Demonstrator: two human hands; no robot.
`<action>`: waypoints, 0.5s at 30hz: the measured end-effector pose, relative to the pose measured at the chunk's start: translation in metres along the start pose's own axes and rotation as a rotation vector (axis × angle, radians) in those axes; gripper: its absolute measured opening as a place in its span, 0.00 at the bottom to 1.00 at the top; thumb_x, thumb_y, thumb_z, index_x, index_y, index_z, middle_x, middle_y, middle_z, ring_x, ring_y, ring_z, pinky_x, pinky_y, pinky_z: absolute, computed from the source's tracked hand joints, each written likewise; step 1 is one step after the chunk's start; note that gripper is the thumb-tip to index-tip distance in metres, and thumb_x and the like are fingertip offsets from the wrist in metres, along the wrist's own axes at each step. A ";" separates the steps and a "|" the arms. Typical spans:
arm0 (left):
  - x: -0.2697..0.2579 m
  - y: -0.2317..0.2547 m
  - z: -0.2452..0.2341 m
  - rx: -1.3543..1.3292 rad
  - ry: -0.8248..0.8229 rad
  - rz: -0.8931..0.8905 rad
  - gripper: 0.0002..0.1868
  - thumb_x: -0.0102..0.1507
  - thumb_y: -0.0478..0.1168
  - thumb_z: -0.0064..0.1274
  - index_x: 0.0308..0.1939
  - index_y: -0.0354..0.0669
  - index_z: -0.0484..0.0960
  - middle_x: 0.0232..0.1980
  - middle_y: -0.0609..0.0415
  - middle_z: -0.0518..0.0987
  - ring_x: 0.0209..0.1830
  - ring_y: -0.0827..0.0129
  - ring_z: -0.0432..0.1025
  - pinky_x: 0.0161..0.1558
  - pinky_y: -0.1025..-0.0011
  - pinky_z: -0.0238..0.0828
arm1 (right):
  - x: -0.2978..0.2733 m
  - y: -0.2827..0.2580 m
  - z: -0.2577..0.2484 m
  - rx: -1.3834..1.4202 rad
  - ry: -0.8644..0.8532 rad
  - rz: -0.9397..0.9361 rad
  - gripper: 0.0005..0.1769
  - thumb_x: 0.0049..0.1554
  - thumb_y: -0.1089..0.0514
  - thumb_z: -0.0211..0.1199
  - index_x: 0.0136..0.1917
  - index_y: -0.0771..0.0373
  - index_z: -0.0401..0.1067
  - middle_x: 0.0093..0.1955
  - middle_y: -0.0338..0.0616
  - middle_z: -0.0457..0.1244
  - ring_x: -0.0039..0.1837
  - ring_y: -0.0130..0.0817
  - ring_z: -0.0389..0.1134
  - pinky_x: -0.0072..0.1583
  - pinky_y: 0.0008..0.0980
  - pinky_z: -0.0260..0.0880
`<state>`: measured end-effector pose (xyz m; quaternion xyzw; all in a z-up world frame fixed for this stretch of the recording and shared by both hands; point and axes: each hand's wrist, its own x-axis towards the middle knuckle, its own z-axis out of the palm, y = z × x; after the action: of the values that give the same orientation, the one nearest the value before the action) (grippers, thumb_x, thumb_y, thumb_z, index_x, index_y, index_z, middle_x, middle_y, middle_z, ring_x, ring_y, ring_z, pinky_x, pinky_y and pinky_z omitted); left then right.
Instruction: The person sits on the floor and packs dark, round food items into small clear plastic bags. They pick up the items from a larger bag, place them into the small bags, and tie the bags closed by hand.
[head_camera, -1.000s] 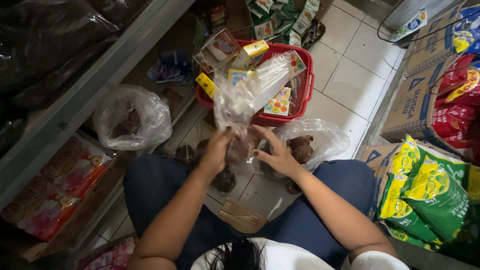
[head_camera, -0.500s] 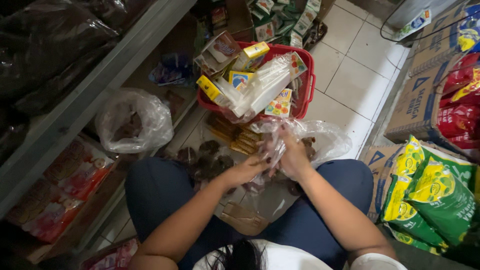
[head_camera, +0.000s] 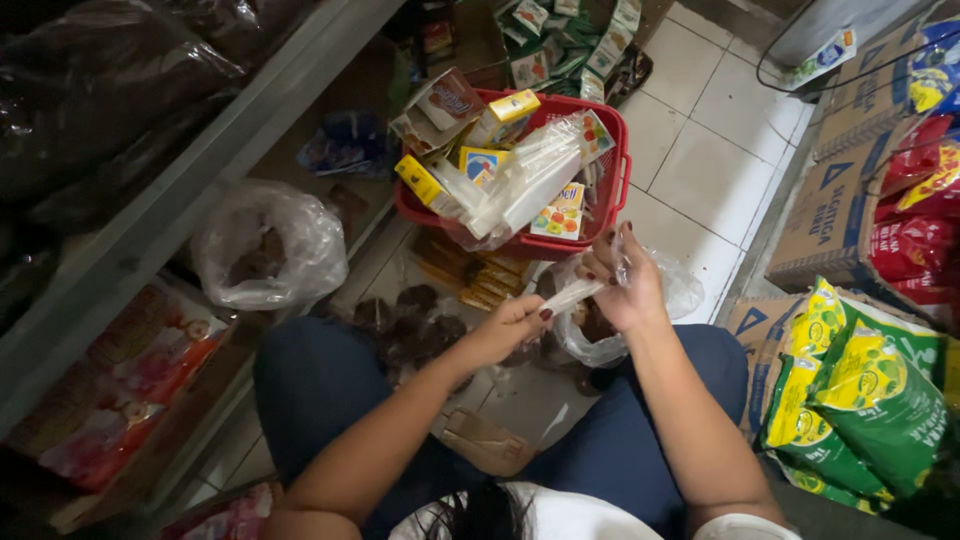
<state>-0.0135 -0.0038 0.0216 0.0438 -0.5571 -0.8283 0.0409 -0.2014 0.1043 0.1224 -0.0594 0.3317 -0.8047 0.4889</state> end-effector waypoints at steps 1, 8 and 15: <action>0.001 -0.004 -0.002 0.008 0.020 -0.009 0.14 0.75 0.46 0.46 0.39 0.43 0.75 0.28 0.65 0.68 0.25 0.83 0.61 0.28 0.81 0.56 | 0.001 -0.003 -0.001 -0.027 0.028 -0.026 0.14 0.68 0.45 0.55 0.45 0.54 0.64 0.29 0.31 0.48 0.32 0.26 0.48 0.43 0.31 0.53; -0.010 -0.012 -0.021 0.142 0.159 0.018 0.14 0.72 0.45 0.47 0.34 0.42 0.75 0.29 0.64 0.73 0.28 0.81 0.67 0.33 0.78 0.65 | -0.017 0.001 0.008 -0.992 -0.065 -0.519 0.12 0.55 0.59 0.58 0.54 0.60 0.68 0.42 0.40 0.61 0.43 0.32 0.64 0.51 0.38 0.67; -0.025 0.007 -0.035 0.263 0.242 -0.096 0.08 0.63 0.39 0.48 0.45 0.45 0.79 0.30 0.65 0.75 0.27 0.81 0.66 0.29 0.77 0.63 | -0.037 0.016 0.082 -1.908 -0.633 -0.966 0.29 0.42 0.55 0.68 0.57 0.62 0.71 0.55 0.49 0.69 0.61 0.46 0.68 0.68 0.65 0.51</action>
<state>0.0158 -0.0355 0.0152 0.1745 -0.6488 -0.7381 0.0619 -0.1361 0.0915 0.1850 -0.7358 0.6163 -0.2743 -0.0591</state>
